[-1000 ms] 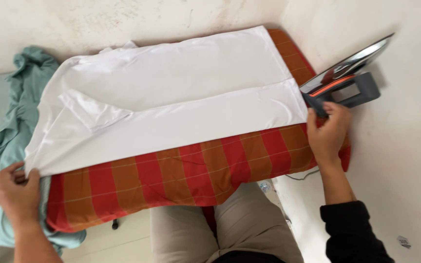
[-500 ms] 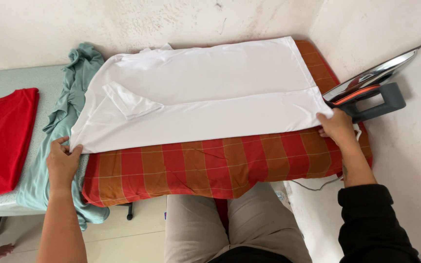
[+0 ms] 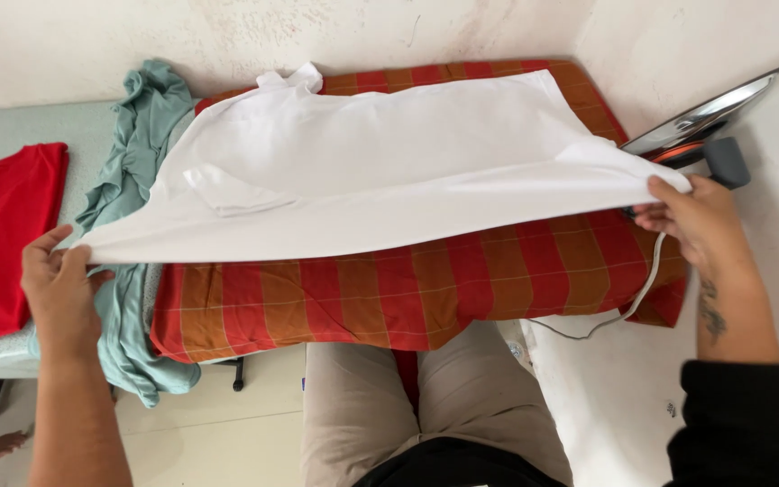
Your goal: The person irons a white t-shirt thoroughly on both sides and then folds it neatly on a work table.
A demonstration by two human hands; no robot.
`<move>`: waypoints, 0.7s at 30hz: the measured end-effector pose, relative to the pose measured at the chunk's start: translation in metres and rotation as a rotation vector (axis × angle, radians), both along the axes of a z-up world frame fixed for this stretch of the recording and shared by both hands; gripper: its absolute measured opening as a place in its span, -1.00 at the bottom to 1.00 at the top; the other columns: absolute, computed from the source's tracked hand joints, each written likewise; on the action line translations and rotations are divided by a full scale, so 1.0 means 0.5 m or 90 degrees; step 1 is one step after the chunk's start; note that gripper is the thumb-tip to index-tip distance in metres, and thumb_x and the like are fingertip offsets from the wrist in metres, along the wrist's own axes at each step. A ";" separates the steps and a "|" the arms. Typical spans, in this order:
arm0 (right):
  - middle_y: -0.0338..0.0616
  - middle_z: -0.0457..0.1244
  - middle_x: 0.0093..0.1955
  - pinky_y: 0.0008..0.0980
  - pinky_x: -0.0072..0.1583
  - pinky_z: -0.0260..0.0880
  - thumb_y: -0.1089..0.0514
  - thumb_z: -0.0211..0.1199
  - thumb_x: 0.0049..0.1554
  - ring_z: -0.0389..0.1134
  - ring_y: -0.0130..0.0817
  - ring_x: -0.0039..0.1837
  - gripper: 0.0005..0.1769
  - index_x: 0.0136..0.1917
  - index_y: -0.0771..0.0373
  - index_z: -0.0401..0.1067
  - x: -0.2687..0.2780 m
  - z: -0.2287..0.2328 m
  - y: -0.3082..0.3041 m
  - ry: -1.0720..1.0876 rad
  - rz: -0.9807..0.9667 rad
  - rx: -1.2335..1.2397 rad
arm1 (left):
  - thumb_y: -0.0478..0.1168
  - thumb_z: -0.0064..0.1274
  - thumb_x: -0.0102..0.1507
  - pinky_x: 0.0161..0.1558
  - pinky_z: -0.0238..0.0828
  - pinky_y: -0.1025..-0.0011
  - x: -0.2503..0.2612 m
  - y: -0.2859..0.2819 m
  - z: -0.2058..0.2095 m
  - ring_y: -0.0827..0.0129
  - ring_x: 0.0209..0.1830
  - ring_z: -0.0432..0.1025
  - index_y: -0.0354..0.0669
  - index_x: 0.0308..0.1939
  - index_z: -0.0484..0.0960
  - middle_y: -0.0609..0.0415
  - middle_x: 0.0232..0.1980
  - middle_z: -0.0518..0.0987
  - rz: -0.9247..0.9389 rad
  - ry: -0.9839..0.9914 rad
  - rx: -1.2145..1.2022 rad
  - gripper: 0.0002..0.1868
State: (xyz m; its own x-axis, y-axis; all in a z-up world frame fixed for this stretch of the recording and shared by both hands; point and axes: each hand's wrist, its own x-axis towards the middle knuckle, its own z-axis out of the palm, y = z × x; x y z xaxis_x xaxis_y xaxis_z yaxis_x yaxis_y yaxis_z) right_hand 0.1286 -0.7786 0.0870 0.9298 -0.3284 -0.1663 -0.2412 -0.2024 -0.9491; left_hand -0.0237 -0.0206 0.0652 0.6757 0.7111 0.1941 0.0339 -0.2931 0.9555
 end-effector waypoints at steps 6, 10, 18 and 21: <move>0.21 0.35 -0.01 -0.21 -0.06 0.42 0.13 0.24 0.32 0.35 -0.08 -0.13 -0.46 0.44 0.47 0.20 -0.096 -0.060 -0.028 0.157 0.064 -0.060 | -0.31 -0.06 0.43 -0.33 0.30 0.44 -0.113 -0.039 -0.057 0.43 -0.24 0.43 -0.17 0.32 0.38 0.10 -0.25 0.40 -0.033 0.158 0.041 -0.64; 0.16 0.41 -0.03 -0.07 0.04 0.39 -0.14 0.24 0.27 0.40 0.04 0.01 -0.49 0.25 0.31 0.40 -0.094 -0.136 -0.053 0.203 0.071 -0.384 | -0.19 -0.08 0.29 -0.08 0.26 0.08 -0.144 -0.067 -0.075 0.11 -0.12 0.41 -0.22 0.33 0.36 0.04 -0.22 0.52 0.008 0.346 0.161 -0.49; -0.13 0.31 0.17 0.04 0.00 0.34 -0.07 0.26 0.30 0.39 -0.02 0.01 -0.59 0.31 0.09 0.29 -0.035 -0.109 0.364 -0.180 0.204 -0.630 | -0.36 -0.05 0.17 -0.22 0.34 0.01 -0.050 -0.145 -0.204 -0.06 -0.04 0.38 -0.15 0.12 0.59 0.00 0.05 0.55 0.140 0.105 0.709 -0.58; -0.08 0.36 -0.02 -0.05 0.12 0.43 0.12 0.47 0.03 0.45 -0.01 0.08 -0.62 0.08 0.13 0.42 -0.026 -0.114 0.629 -0.472 0.489 -0.474 | -0.32 0.05 0.10 -0.13 0.42 0.20 -0.002 -0.204 -0.246 0.14 0.00 0.39 0.04 0.03 0.58 0.15 -0.03 0.46 0.099 0.106 0.689 -0.60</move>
State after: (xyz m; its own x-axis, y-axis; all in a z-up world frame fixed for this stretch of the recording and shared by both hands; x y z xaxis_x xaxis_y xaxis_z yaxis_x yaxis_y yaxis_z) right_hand 0.1154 -0.4641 0.0299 0.7116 0.5352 0.4551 0.7008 -0.5860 -0.4068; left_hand -0.0246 -0.1224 -0.0578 0.6691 0.3001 0.6799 0.2473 -0.9526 0.1771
